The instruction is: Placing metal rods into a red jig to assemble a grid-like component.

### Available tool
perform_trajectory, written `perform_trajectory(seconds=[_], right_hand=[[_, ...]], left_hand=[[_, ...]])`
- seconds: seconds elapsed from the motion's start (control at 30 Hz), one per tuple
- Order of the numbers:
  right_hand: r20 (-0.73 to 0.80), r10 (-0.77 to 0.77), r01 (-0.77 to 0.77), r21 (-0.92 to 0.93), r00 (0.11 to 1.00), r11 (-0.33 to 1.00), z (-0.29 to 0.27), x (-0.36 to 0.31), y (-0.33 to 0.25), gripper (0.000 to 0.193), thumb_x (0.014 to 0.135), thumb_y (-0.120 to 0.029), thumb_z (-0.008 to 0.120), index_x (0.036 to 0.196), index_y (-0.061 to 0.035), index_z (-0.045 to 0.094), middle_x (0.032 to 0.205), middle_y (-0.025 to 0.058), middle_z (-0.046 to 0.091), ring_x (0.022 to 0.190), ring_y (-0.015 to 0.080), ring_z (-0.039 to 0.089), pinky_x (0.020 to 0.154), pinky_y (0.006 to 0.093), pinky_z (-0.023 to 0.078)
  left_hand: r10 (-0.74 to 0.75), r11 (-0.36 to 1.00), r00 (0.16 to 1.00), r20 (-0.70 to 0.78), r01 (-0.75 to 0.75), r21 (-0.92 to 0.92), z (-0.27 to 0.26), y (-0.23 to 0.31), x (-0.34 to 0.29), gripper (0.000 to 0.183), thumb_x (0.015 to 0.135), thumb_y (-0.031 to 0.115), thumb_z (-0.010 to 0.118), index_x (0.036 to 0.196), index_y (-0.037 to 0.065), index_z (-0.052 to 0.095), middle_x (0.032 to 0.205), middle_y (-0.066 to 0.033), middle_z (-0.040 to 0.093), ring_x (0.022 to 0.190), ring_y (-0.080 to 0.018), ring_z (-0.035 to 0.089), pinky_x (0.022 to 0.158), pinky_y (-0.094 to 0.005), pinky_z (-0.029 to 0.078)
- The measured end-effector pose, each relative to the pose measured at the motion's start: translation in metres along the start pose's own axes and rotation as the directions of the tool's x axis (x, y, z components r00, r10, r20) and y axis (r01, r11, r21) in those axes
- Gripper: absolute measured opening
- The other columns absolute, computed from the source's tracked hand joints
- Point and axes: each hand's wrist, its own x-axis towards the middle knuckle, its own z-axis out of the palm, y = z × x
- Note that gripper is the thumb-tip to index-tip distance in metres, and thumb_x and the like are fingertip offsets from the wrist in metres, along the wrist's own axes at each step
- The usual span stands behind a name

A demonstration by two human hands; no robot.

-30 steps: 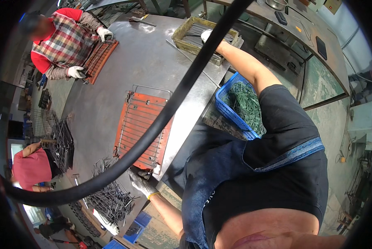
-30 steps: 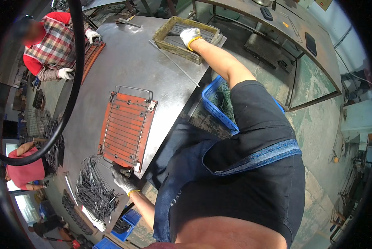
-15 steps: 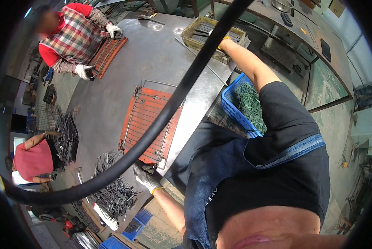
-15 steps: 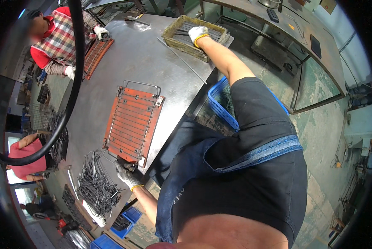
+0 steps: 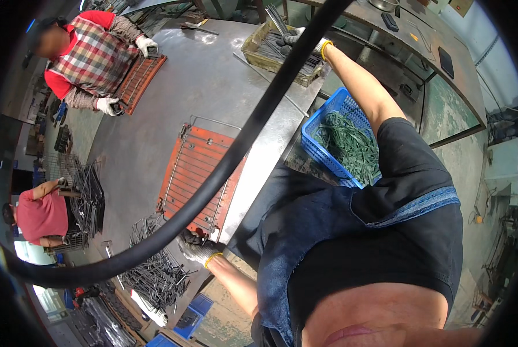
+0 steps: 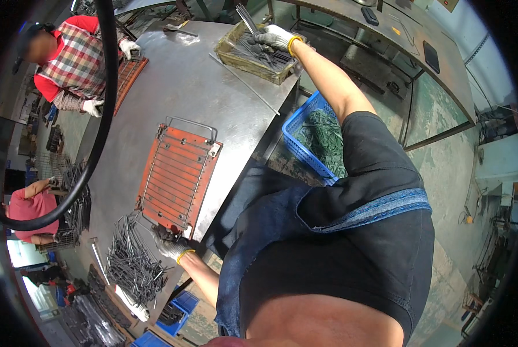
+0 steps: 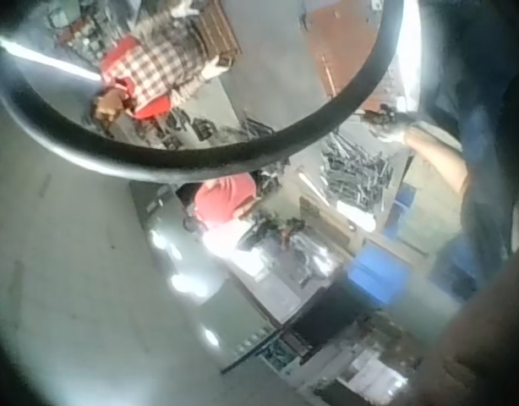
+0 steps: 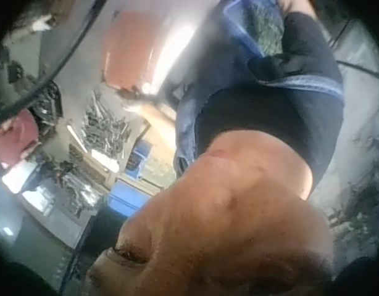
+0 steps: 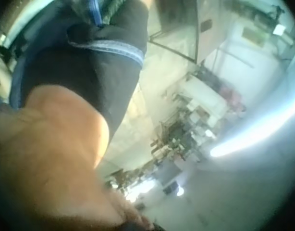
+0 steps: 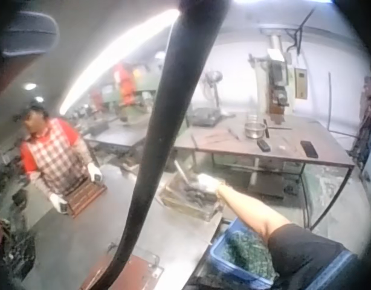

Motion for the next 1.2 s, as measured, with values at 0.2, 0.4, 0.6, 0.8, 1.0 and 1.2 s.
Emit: perform_trajectory(seconds=[0.2, 0.4, 0.6, 0.8, 1.0, 1.2], right_hand=[[-0.055, 0.05, -0.047, 0.052, 0.997, 0.997, 0.016, -0.038, -0.04, 0.024, 0.091, -0.023, 0.058, 0.095, -0.0005, 0.066, 0.063, -0.0015, 0.057, 0.049, 0.0053, 0.046, 0.046, 0.0244, 0.036], [-0.123, -0.059, 0.059, -0.003, 0.991, 0.998, 0.013, -0.04, -0.026, 0.033, 0.089, -0.029, 0.059, 0.104, -0.0007, 0.067, 0.071, -0.0004, 0.061, 0.059, 0.006, 0.049, 0.054, 0.0246, 0.04], [-0.112, -0.045, 0.048, 0.024, 0.993, 0.999, 0.011, -0.034, -0.024, 0.036, 0.091, -0.032, 0.057, 0.107, -0.0005, 0.067, 0.076, 0.0009, 0.063, 0.059, 0.0098, 0.052, 0.056, 0.0284, 0.043], [-0.239, -0.164, 0.054, -0.408, 0.957, 0.911, 0.027, -0.032, -0.079, 0.047, 0.09, -0.041, 0.055, 0.108, 0.0019, 0.064, 0.105, 0.0213, 0.066, 0.096, 0.0295, 0.062, 0.086, 0.0384, 0.047], [0.026, -0.119, 0.097, 0.424, 0.993, 0.9, 0.042, -0.034, -0.103, 0.035, 0.099, -0.018, 0.049, 0.127, 0.001, 0.056, 0.123, 0.0109, 0.062, 0.106, 0.0173, 0.058, 0.092, 0.0287, 0.046], [0.399, -0.128, 0.026, 0.251, 0.908, 0.968, 0.173, -0.11, -0.114, 0.033, 0.095, -0.026, 0.055, 0.117, -0.0025, 0.06, 0.099, 0.004, 0.068, 0.062, 0.0053, 0.055, 0.049, 0.0207, 0.041]], left_hand=[[0.042, 0.997, 0.999, 0.009, -0.041, -0.07, -0.009, -0.001, 0.005, 0.025, 0.097, 0.029, 0.054, 0.084, 0.008, 0.06, 0.055, 0.006, 0.035, 0.044, -0.0066, 0.028, 0.044, -0.0264, 0.03], [0.041, 0.999, 0.994, 0.097, -0.041, -0.002, -0.011, 0.009, 0.005, 0.031, 0.098, 0.028, 0.053, 0.074, 0.008, 0.051, 0.053, 0.0037, 0.037, 0.041, -0.0093, 0.033, 0.041, -0.0281, 0.033], [0.1, 0.995, 0.986, 0.132, -0.098, -0.021, -0.008, 0.005, 0.008, 0.027, 0.098, 0.025, 0.053, 0.077, 0.008, 0.052, 0.054, 0.0029, 0.039, 0.042, -0.0082, 0.035, 0.042, -0.0275, 0.034], [0.026, 0.999, 0.994, 0.108, -0.022, -0.035, -0.009, 0.014, -0.008, 0.023, 0.095, 0.03, 0.052, 0.087, 0.009, 0.059, 0.065, 0.0002, 0.053, 0.046, -0.0123, 0.045, 0.045, -0.0277, 0.039], [0.042, 0.993, 0.999, 0.017, -0.044, 0.114, -0.015, 0.019, 0.006, 0.023, 0.094, 0.027, 0.046, 0.089, 0.009, 0.059, 0.062, -0.008, 0.057, 0.047, -0.0162, 0.051, 0.045, -0.0305, 0.041], [0.268, 0.881, 0.957, 0.114, -0.292, 0.372, -0.023, 0.002, 0.038, 0.039, 0.096, 0.032, 0.047, 0.123, 0.004, 0.052, 0.069, -0.0086, 0.064, 0.052, -0.0231, 0.059, 0.049, -0.0373, 0.048]])
